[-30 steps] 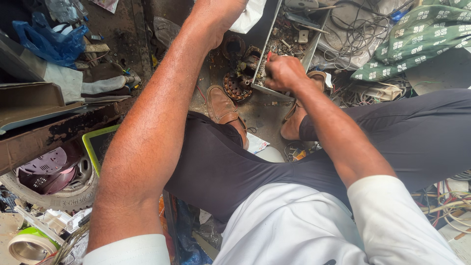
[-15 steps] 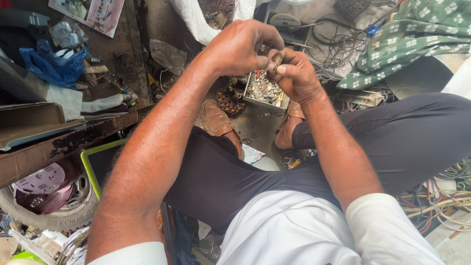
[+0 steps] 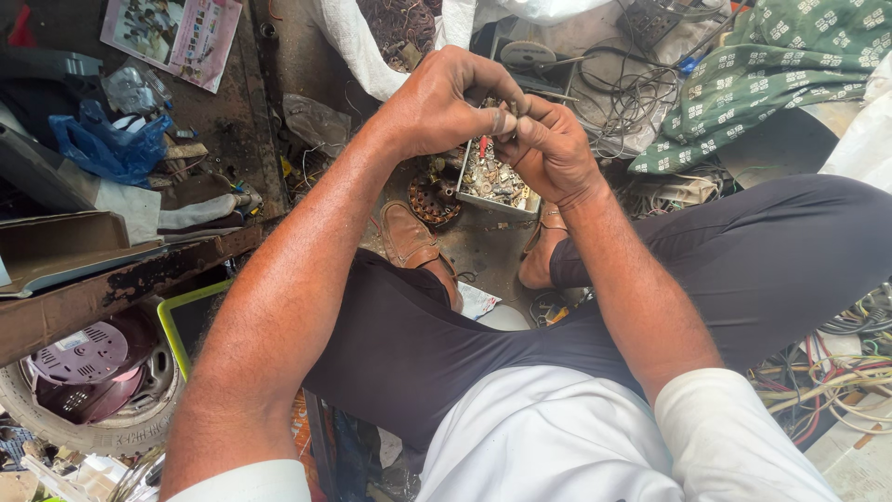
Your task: The person sits cross-legged on the floor and sorts through a metal box filled with small electronic components and scrap. They pick up various items, including cylindrical parts and wires, examine them briefly, and place them back into the box or into a pile in their hand.
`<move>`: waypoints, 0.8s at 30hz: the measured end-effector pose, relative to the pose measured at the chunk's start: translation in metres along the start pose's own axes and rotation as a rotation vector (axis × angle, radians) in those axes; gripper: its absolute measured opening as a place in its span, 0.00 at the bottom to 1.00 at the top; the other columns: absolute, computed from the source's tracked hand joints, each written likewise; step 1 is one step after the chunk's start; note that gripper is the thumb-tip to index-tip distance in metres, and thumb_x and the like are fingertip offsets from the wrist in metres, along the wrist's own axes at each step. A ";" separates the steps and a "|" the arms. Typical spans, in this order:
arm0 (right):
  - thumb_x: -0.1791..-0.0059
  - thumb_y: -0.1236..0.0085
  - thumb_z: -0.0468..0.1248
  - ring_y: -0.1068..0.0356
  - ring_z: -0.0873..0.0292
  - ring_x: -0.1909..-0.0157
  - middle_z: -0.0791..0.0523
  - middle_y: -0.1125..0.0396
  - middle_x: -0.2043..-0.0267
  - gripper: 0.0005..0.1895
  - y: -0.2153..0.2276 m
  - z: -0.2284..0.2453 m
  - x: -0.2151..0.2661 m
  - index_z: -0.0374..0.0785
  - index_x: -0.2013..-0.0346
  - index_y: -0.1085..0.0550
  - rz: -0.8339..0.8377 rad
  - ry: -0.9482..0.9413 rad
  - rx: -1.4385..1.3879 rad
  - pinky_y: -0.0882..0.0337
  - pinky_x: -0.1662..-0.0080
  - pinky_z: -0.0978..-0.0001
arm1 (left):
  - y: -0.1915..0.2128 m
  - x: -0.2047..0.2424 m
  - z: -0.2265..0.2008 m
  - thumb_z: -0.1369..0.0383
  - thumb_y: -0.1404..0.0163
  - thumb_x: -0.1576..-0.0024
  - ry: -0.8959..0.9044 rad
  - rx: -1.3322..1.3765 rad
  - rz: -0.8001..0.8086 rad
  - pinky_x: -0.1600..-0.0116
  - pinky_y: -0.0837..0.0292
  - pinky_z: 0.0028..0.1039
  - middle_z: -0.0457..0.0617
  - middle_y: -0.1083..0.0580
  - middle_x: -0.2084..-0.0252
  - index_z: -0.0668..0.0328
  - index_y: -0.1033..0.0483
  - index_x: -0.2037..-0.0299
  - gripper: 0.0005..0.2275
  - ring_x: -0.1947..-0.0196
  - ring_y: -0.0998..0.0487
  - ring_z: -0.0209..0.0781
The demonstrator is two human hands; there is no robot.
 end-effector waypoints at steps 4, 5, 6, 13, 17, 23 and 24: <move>0.42 0.42 0.39 0.29 0.64 0.58 0.54 0.28 0.57 0.14 0.002 0.003 0.001 0.31 0.47 0.25 -0.039 -0.009 -0.029 0.28 0.53 0.70 | -0.001 -0.001 0.006 0.73 0.45 0.44 -0.018 0.253 0.017 0.58 0.19 0.26 0.46 0.21 0.67 0.63 0.19 0.59 0.06 0.66 0.19 0.32; 0.42 0.42 0.39 0.29 0.63 0.58 0.53 0.28 0.57 0.13 0.000 0.005 0.002 0.31 0.48 0.25 -0.034 -0.007 -0.035 0.27 0.53 0.69 | 0.000 -0.001 0.007 0.73 0.47 0.43 -0.034 0.322 0.019 0.58 0.20 0.25 0.45 0.22 0.68 0.63 0.19 0.59 0.06 0.67 0.19 0.31; 0.41 0.42 0.39 0.28 0.63 0.58 0.53 0.27 0.57 0.12 -0.003 0.006 0.003 0.31 0.50 0.24 -0.030 -0.005 -0.041 0.27 0.53 0.69 | 0.002 -0.002 0.012 0.72 0.49 0.43 0.021 0.324 -0.008 0.62 0.27 0.24 0.44 0.25 0.69 0.62 0.19 0.60 0.06 0.69 0.25 0.30; 0.44 0.39 0.30 0.28 0.65 0.56 0.55 0.27 0.55 0.05 -0.036 0.051 0.001 0.34 0.53 0.24 -0.169 0.217 0.343 0.26 0.52 0.74 | 0.009 0.001 0.041 0.61 0.59 0.46 0.367 0.534 -0.079 0.76 0.44 0.22 0.43 0.27 0.75 0.58 0.25 0.66 0.12 0.79 0.35 0.28; 0.42 0.41 0.26 0.24 0.64 0.54 0.54 0.27 0.54 0.06 -0.087 0.089 -0.005 0.33 0.51 0.26 -0.075 0.417 1.138 0.23 0.52 0.74 | 0.002 -0.001 0.046 0.54 0.65 0.42 0.481 0.684 -0.058 0.76 0.41 0.21 0.43 0.24 0.73 0.58 0.23 0.64 0.19 0.79 0.33 0.27; 0.41 0.42 0.27 0.23 0.59 0.54 0.52 0.25 0.55 0.06 -0.101 0.119 -0.017 0.32 0.50 0.26 -0.126 0.598 1.412 0.22 0.53 0.69 | 0.001 0.005 0.056 0.52 0.59 0.37 0.615 0.636 -0.140 0.77 0.44 0.22 0.41 0.27 0.77 0.56 0.24 0.68 0.19 0.81 0.35 0.26; 0.40 0.42 0.28 0.22 0.59 0.54 0.52 0.25 0.55 0.04 -0.090 0.121 -0.019 0.33 0.50 0.25 -0.177 0.593 1.355 0.22 0.53 0.69 | 0.005 0.006 0.058 0.52 0.59 0.37 0.624 0.581 -0.161 0.78 0.45 0.22 0.40 0.29 0.78 0.55 0.25 0.70 0.18 0.82 0.36 0.26</move>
Point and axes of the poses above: each hand's wrist, its own x-axis away from the middle knuckle, its own y-axis out of the back of the hand, z = x × y, the point moved 7 cm from there along -x, towards the middle knuckle
